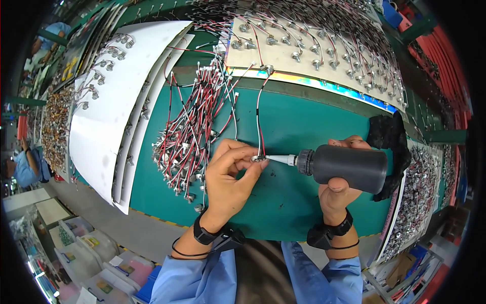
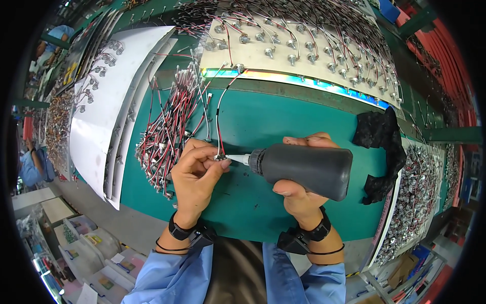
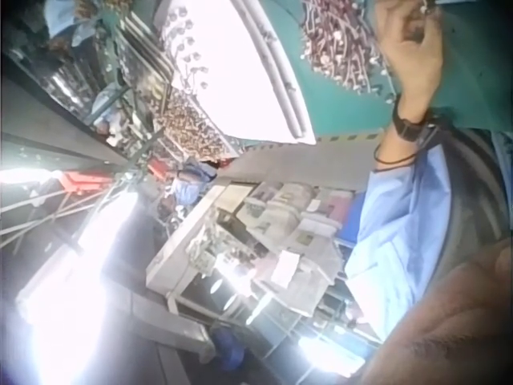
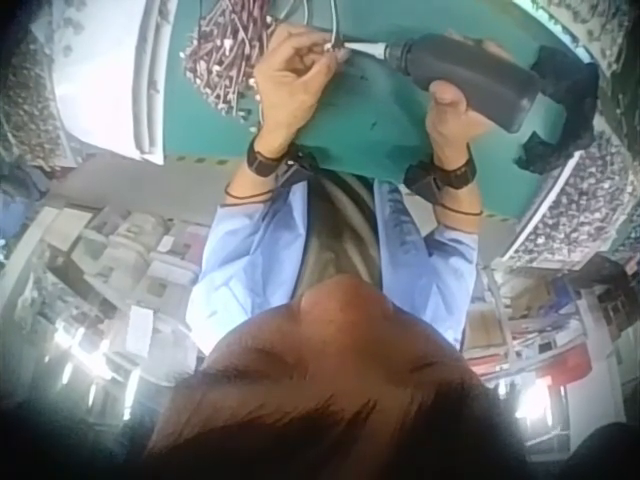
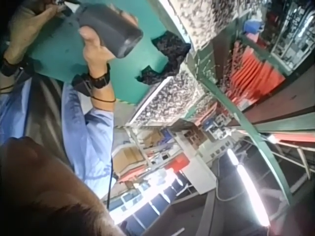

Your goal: The person picks up a wire assembly, applies glue to the connector from a squeeze bottle, and places it onto a stack of paper. This process is repeated several times, occasionally wiping the tip of the glue bottle with a black cloth.

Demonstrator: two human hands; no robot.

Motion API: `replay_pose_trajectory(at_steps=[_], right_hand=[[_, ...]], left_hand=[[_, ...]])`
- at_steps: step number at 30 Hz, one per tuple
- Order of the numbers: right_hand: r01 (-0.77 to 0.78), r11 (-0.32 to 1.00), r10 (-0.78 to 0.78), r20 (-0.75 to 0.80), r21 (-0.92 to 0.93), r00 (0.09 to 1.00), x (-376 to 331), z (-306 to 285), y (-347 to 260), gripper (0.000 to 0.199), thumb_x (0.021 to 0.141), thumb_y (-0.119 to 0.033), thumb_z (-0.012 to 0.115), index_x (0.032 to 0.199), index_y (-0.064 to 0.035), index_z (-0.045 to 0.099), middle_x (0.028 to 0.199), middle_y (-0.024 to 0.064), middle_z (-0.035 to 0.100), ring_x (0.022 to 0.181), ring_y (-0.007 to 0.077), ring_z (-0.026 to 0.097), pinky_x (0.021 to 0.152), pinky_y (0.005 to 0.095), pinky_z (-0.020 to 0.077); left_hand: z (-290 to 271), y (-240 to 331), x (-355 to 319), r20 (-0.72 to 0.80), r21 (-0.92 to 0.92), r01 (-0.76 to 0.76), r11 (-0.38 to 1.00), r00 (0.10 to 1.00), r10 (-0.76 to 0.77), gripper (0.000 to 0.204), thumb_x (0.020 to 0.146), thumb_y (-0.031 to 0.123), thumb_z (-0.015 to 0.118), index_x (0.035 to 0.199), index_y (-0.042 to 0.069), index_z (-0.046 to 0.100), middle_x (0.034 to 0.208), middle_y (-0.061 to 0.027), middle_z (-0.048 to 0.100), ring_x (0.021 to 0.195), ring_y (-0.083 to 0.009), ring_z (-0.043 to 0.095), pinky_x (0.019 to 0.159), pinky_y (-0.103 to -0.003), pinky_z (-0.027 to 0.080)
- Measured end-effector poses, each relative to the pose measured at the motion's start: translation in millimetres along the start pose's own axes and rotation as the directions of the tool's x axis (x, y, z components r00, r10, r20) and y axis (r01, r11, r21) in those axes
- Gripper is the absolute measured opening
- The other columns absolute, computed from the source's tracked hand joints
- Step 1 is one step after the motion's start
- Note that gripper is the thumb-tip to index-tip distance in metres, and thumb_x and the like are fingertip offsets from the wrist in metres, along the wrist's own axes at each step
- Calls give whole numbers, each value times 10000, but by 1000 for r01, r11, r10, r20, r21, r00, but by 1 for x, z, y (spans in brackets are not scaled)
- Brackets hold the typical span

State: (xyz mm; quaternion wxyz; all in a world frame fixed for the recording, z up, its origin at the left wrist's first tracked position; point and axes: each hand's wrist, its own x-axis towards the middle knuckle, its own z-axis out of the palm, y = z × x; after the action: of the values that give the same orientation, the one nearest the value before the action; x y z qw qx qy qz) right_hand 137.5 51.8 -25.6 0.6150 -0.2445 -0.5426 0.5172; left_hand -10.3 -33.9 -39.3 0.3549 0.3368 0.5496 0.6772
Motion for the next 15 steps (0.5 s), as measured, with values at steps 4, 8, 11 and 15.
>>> replay_pose_trajectory(at_steps=[4, 8, 11, 15], right_hand=[[1, 1000, -1, 17, -10, 1000, 0, -1, 1, 743, 602, -321, 793, 1126, 15, 388, 1046, 111, 465, 918, 233, 554, 814, 365, 488], [-18, 999, 18, 5, -30, 1000, 2, 1, 2, 714, 630, -271, 792, 1138, 20, 385, 1051, 116, 476, 943, 240, 551, 820, 357, 479], [-58, 993, 55, -38, -101, 998, 6, -2, 4, 696, 664, -269, 774, 1155, 24, 378, 1068, 116, 477, 967, 241, 543, 843, 353, 461], [-112, 975, 93, -106, -194, 990, 12, -10, 3, 673, 724, -311, 723, 1183, 28, 366, 1100, 114, 469, 999, 242, 529, 886, 356, 429]], left_hand=[[0, 1, 0, 3, 15, -5, 1000, 1000, 5, 245, 709, -145, 612, 927, -37, 579, 911, -78, 495, 761, -101, 560, 662, -188, 501], [-1, -1, 0, 13, 28, -21, 999, 1000, 21, 250, 709, -146, 611, 931, -37, 577, 923, -80, 491, 760, -98, 557, 660, -188, 498], [-1, -2, 1, 15, 46, -34, 998, 999, 34, 234, 715, -147, 596, 927, -52, 565, 942, -85, 480, 722, -101, 560, 645, -190, 499], [1, -2, 2, 24, 61, -45, 997, 999, 43, 255, 722, -139, 593, 958, -48, 566, 997, -94, 486, 761, -110, 567, 658, -194, 501]])
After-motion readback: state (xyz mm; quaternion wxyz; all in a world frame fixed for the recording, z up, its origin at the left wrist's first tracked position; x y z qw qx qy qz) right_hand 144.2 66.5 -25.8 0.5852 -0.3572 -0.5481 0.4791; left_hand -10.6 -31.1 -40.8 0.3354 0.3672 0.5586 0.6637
